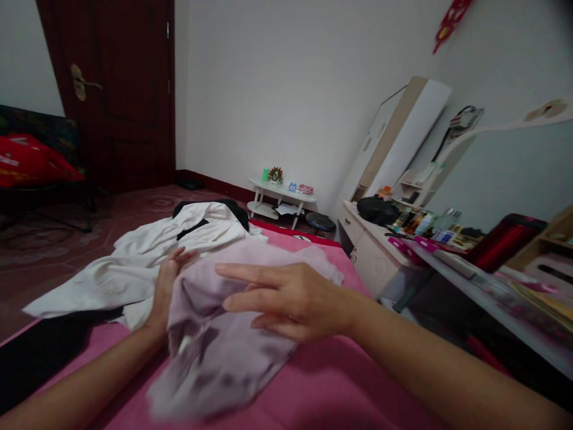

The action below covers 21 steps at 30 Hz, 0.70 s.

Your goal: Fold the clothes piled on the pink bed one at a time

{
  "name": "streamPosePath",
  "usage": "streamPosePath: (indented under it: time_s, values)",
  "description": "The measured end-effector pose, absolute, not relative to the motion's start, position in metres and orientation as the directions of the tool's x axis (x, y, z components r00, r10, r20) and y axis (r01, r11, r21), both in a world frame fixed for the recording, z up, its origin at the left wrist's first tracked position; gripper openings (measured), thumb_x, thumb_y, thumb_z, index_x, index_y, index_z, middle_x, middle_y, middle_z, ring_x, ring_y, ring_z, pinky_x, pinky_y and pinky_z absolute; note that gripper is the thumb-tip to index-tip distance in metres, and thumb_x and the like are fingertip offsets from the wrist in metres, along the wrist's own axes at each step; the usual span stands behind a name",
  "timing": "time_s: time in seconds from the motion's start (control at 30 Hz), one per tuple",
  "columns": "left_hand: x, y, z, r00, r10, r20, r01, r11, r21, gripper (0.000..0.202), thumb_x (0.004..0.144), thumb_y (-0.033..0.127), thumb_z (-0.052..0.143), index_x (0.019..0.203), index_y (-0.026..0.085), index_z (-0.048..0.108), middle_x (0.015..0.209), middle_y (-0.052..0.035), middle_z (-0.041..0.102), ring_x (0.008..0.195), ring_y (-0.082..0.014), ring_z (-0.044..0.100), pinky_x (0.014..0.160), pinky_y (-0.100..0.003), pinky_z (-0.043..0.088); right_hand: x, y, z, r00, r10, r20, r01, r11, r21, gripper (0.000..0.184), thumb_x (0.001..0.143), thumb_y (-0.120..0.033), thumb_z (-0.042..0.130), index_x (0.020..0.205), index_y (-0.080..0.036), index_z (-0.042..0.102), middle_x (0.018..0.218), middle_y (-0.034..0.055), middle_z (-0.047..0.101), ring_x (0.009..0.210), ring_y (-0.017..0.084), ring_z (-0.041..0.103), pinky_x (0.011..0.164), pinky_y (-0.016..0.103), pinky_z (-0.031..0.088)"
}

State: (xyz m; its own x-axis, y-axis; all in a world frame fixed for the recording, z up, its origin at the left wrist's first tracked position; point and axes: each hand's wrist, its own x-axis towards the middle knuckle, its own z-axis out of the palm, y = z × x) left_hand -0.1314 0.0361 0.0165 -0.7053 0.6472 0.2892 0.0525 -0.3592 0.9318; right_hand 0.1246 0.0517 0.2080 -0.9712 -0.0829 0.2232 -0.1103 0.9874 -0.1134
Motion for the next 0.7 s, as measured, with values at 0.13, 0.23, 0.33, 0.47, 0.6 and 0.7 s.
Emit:
streamPosePath:
  time_s: [0.13, 0.23, 0.33, 0.47, 0.6, 0.7]
  values:
    - [-0.169, -0.004, 0.024, -0.582, 0.785, 0.211, 0.032, -0.236, 0.971, 0.054, 0.08, 0.062, 0.052, 0.114, 0.022, 0.059, 0.121, -0.0096, 0.063, 0.107, -0.0293, 0.062, 0.091, -0.045, 0.052, 0.163, 0.089, 0.143, -0.86, 0.292, 0.418, 0.209, 0.95, -0.234, 0.032, 0.088, -0.018, 0.05, 0.118, -0.025, 0.059, 0.135, 0.0036, 0.054, 0.12, 0.016, 0.052, 0.1, 0.032, 0.04]
    - [-0.17, -0.022, 0.021, -0.388, 0.904, 0.179, 0.285, -0.067, 0.956, 0.059, 0.071, 0.058, 0.065, 0.116, 0.02, 0.061, 0.12, -0.0112, 0.064, 0.112, -0.033, 0.058, 0.099, -0.049, 0.045, 0.188, 0.138, 0.09, -0.747, 0.586, 0.313, 0.509, 0.808, -0.297, 0.06, 0.07, -0.025, 0.07, 0.128, -0.021, 0.053, 0.133, 0.0105, 0.054, 0.123, 0.026, 0.048, 0.105, 0.042, 0.035]
    - [-0.155, -0.029, 0.008, -0.183, 0.956, 0.231, 0.611, -0.074, 0.788, 0.076, 0.067, 0.047, 0.072, 0.135, 0.021, 0.047, 0.129, -0.0109, 0.058, 0.12, -0.032, 0.053, 0.105, -0.046, 0.038, 0.204, 0.165, 0.05, -0.762, 0.64, 0.092, 0.583, 0.742, -0.333, 0.097, 0.058, -0.038, 0.081, 0.142, -0.017, 0.038, 0.142, 0.0157, 0.044, 0.128, 0.031, 0.042, 0.106, 0.044, 0.032]
    - [-0.134, -0.026, -0.001, -0.091, 0.953, 0.288, 0.828, -0.088, 0.554, 0.074, 0.069, 0.032, 0.067, 0.138, 0.021, 0.043, 0.135, -0.0101, 0.053, 0.123, -0.0301, 0.05, 0.104, -0.04, 0.038, 0.211, 0.158, 0.037, -0.726, 0.685, 0.065, 0.644, 0.71, -0.284, 0.089, 0.068, -0.045, 0.073, 0.143, -0.016, 0.036, 0.137, 0.0154, 0.049, 0.122, 0.03, 0.047, 0.1, 0.041, 0.037]
    - [-0.112, -0.029, 0.009, -0.03, 0.965, 0.26, 0.884, -0.096, 0.457, 0.06, 0.07, 0.015, 0.053, 0.13, 0.019, 0.052, 0.12, -0.0102, 0.062, 0.11, -0.0277, 0.058, 0.094, -0.038, 0.044, 0.205, 0.129, 0.049, -0.769, 0.638, -0.028, 0.633, 0.755, -0.173, 0.074, 0.074, -0.04, 0.067, 0.139, -0.015, 0.042, 0.133, 0.0157, 0.055, 0.119, 0.03, 0.052, 0.097, 0.037, 0.038]
    - [-0.099, -0.038, 0.026, 0.098, 0.955, 0.279, 0.869, -0.219, 0.443, 0.063, 0.066, 0.008, 0.049, 0.126, 0.024, 0.056, 0.11, -0.0059, 0.065, 0.101, -0.0234, 0.061, 0.089, -0.033, 0.046, 0.195, 0.109, 0.065, -0.743, 0.662, -0.104, 0.666, 0.746, -0.009, 0.034, 0.079, -0.022, 0.055, 0.111, -0.014, 0.064, 0.105, 0.0145, 0.069, 0.101, 0.028, 0.063, 0.084, 0.033, 0.043]
